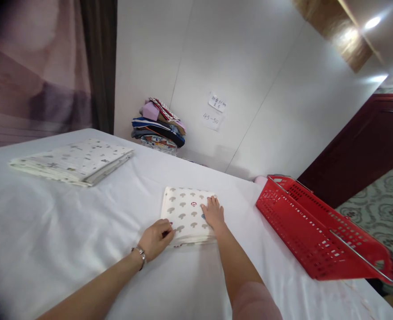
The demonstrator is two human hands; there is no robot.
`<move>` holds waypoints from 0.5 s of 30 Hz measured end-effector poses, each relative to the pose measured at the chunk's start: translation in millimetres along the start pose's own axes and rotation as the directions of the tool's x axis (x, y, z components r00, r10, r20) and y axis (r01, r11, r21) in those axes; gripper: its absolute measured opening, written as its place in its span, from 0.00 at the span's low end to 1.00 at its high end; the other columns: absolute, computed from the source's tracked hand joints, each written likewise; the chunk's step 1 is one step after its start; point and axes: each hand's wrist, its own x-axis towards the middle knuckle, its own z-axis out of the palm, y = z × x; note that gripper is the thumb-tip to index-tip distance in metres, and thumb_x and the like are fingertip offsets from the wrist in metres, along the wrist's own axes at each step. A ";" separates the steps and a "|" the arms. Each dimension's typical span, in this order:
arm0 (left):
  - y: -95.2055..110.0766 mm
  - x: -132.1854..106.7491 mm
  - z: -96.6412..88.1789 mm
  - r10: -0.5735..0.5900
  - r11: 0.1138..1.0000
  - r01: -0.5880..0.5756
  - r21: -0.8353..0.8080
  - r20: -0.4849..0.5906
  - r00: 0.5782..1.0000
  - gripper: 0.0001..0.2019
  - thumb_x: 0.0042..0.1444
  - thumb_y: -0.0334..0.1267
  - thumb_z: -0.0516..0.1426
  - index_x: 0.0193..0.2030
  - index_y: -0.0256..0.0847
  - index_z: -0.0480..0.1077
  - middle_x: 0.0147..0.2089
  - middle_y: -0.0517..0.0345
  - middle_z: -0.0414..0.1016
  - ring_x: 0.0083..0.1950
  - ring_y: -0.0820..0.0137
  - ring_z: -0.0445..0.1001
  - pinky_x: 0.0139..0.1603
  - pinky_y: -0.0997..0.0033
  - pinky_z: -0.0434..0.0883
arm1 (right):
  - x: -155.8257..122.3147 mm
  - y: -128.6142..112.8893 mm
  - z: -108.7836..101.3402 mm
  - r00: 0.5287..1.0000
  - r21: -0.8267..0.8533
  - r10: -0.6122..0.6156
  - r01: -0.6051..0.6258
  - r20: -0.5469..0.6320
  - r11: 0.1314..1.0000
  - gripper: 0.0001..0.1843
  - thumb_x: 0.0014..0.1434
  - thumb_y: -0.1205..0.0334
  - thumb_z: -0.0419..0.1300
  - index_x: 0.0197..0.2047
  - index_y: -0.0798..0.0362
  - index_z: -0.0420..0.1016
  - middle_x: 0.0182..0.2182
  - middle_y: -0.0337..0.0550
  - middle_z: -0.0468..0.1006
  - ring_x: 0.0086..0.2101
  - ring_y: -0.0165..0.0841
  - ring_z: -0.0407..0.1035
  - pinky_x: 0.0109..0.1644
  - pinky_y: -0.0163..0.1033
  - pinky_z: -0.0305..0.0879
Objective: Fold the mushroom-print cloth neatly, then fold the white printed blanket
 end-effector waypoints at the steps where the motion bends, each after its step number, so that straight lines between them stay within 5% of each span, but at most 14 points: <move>1: 0.3 0.1 -0.3 -0.004 1.000 0.004 0.000 0.000 1.000 0.13 0.53 0.37 0.49 0.19 0.39 0.59 0.27 0.59 0.64 0.35 0.72 0.66 0.34 0.74 0.62 | 0.6 1.6 1.3 1.000 0.034 -0.008 0.008 0.002 0.999 0.31 0.61 0.47 0.40 0.64 0.50 0.46 0.65 0.42 0.39 0.63 0.37 0.31 0.61 0.54 0.37; 5: 1.8 -0.6 -2.0 -0.010 1.000 0.010 -0.014 0.004 1.000 0.12 0.53 0.36 0.49 0.19 0.39 0.60 0.26 0.59 0.65 0.35 0.72 0.66 0.35 0.74 0.62 | 3.4 9.0 -2.5 1.000 0.268 -0.008 0.005 0.011 0.964 0.30 0.58 0.50 0.50 0.61 0.50 0.55 0.64 0.42 0.44 0.63 0.36 0.35 0.63 0.48 0.38; 8: 2.4 -1.3 -2.0 -0.013 1.000 0.013 -0.016 -0.002 1.000 0.12 0.53 0.36 0.50 0.20 0.39 0.61 0.27 0.59 0.65 0.35 0.72 0.66 0.35 0.74 0.62 | -1.4 24.0 -7.6 0.998 0.370 0.065 -0.063 0.006 0.927 0.30 0.60 0.50 0.45 0.62 0.52 0.52 0.63 0.46 0.47 0.61 0.35 0.43 0.61 0.43 0.47; 11: 2.6 -1.2 -0.6 -0.019 1.000 0.019 -0.007 -0.020 1.000 0.12 0.52 0.36 0.50 0.19 0.39 0.61 0.26 0.59 0.65 0.34 0.72 0.65 0.34 0.74 0.61 | -12.0 42.1 -7.9 0.986 0.446 0.168 -0.159 0.022 0.881 0.33 0.58 0.48 0.46 0.63 0.55 0.50 0.61 0.50 0.55 0.58 0.36 0.53 0.59 0.43 0.52; 15: 2.7 -1.5 -0.2 -0.031 0.999 0.030 -0.018 -0.039 0.999 0.12 0.52 0.35 0.50 0.19 0.39 0.62 0.26 0.59 0.65 0.33 0.72 0.65 0.34 0.75 0.62 | -27.9 56.0 -5.1 0.975 0.472 0.220 -0.210 0.035 0.856 0.38 0.52 0.48 0.55 0.62 0.56 0.52 0.59 0.53 0.57 0.57 0.42 0.54 0.59 0.47 0.52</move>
